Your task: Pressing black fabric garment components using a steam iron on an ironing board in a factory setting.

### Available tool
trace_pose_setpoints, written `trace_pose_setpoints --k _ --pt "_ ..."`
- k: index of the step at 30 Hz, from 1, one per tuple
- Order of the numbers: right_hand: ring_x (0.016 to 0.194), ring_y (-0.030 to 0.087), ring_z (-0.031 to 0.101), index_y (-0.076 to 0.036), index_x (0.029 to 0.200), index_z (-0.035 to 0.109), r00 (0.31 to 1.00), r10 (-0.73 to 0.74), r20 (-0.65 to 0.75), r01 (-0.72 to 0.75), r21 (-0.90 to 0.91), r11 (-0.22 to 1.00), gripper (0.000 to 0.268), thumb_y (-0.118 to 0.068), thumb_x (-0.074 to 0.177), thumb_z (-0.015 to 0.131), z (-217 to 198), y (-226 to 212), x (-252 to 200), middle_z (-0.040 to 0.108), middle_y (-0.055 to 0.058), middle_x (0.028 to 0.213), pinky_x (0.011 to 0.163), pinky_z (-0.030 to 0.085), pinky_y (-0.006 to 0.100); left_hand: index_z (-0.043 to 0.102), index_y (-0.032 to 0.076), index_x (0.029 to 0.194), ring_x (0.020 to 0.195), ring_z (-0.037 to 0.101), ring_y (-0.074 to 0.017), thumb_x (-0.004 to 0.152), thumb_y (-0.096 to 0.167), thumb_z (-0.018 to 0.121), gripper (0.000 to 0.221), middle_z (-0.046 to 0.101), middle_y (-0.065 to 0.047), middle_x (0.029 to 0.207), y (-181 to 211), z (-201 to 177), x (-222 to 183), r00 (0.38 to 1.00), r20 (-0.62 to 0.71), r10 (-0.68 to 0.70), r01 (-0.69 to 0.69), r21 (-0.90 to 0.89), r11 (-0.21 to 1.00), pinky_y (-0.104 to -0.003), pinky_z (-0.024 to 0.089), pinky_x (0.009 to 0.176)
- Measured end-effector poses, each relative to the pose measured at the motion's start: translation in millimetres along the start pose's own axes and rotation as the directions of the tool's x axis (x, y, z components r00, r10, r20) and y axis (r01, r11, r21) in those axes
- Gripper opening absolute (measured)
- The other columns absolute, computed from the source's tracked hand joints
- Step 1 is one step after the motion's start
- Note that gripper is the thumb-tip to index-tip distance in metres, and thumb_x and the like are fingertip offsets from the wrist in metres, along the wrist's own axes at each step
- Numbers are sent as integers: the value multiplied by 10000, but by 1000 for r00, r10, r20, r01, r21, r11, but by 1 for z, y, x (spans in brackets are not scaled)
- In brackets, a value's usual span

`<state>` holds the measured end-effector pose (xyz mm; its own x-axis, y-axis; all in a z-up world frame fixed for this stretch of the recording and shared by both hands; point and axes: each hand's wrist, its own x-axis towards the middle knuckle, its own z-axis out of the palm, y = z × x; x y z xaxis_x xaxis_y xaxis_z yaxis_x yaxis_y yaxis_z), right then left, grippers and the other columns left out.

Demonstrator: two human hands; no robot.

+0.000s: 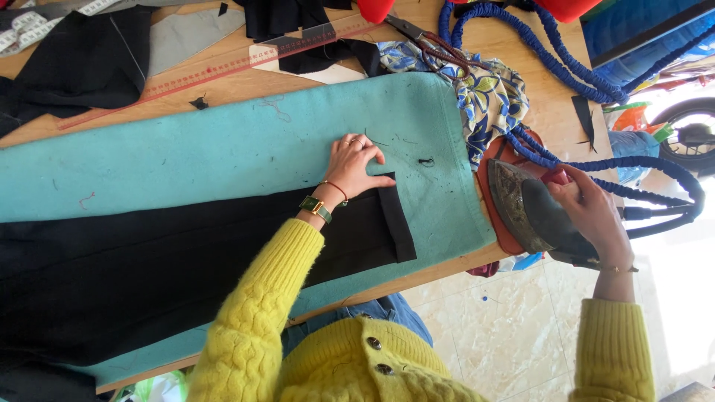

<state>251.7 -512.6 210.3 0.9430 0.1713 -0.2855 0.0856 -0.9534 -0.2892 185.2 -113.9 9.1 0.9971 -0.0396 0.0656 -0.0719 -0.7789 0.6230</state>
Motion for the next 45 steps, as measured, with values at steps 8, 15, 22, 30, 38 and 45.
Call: trace_pose_setpoints --k 8,15,22,30,38,45 --pt "648 269 594 -96 1569 476 995 -1 101 -23 231 973 616 -284 998 610 7 16 1 609 195 840 576 533 372 565 257 973 1173 451 -260 435 855 877 863 522 8 1059 19 -2 -8 999 2 38 -38 146 989 -462 341 973" --pt "530 259 651 -207 1473 549 991 19 132 -21 13 1000 505 -376 998 539 3 -63 -61 683 179 818 381 497 319 538 255 937 1117 457 -251 410 871 882 881 505 12 1013 25 -1 -8 999 -36 8 1 225 974 -463 344 954" --pt "492 127 725 -195 1183 597 965 -89 246 108 -65 992 345 -438 938 597 40 -91 -105 733 56 745 346 569 201 547 252 950 1129 459 -254 417 868 883 881 511 3 1031 27 -3 -7 999 -40 4 5 235 972 -462 348 942" --pt "651 290 701 -200 1268 496 952 -176 252 224 -180 958 499 -540 918 602 62 -122 -134 725 70 779 632 539 418 548 263 949 1106 460 -247 419 901 857 885 514 9 1025 29 -5 -6 1000 -24 -2 9 286 958 -452 348 939" --pt "884 324 692 -328 1345 481 909 10 417 45 -121 992 560 -598 870 608 57 -124 -169 770 -1 1104 745 544 443 530 267 937 1082 458 -237 422 910 853 885 487 12 1026 28 -2 -5 1000 -28 6 2 288 958 -445 346 939" --pt "725 317 696 -263 1337 491 944 -2 330 50 -138 989 541 -575 902 565 69 -122 -168 762 50 915 650 505 426 526 274 950 1157 475 -253 434 885 866 869 534 -1 1075 27 0 -5 998 -57 17 0 273 962 -463 350 959"
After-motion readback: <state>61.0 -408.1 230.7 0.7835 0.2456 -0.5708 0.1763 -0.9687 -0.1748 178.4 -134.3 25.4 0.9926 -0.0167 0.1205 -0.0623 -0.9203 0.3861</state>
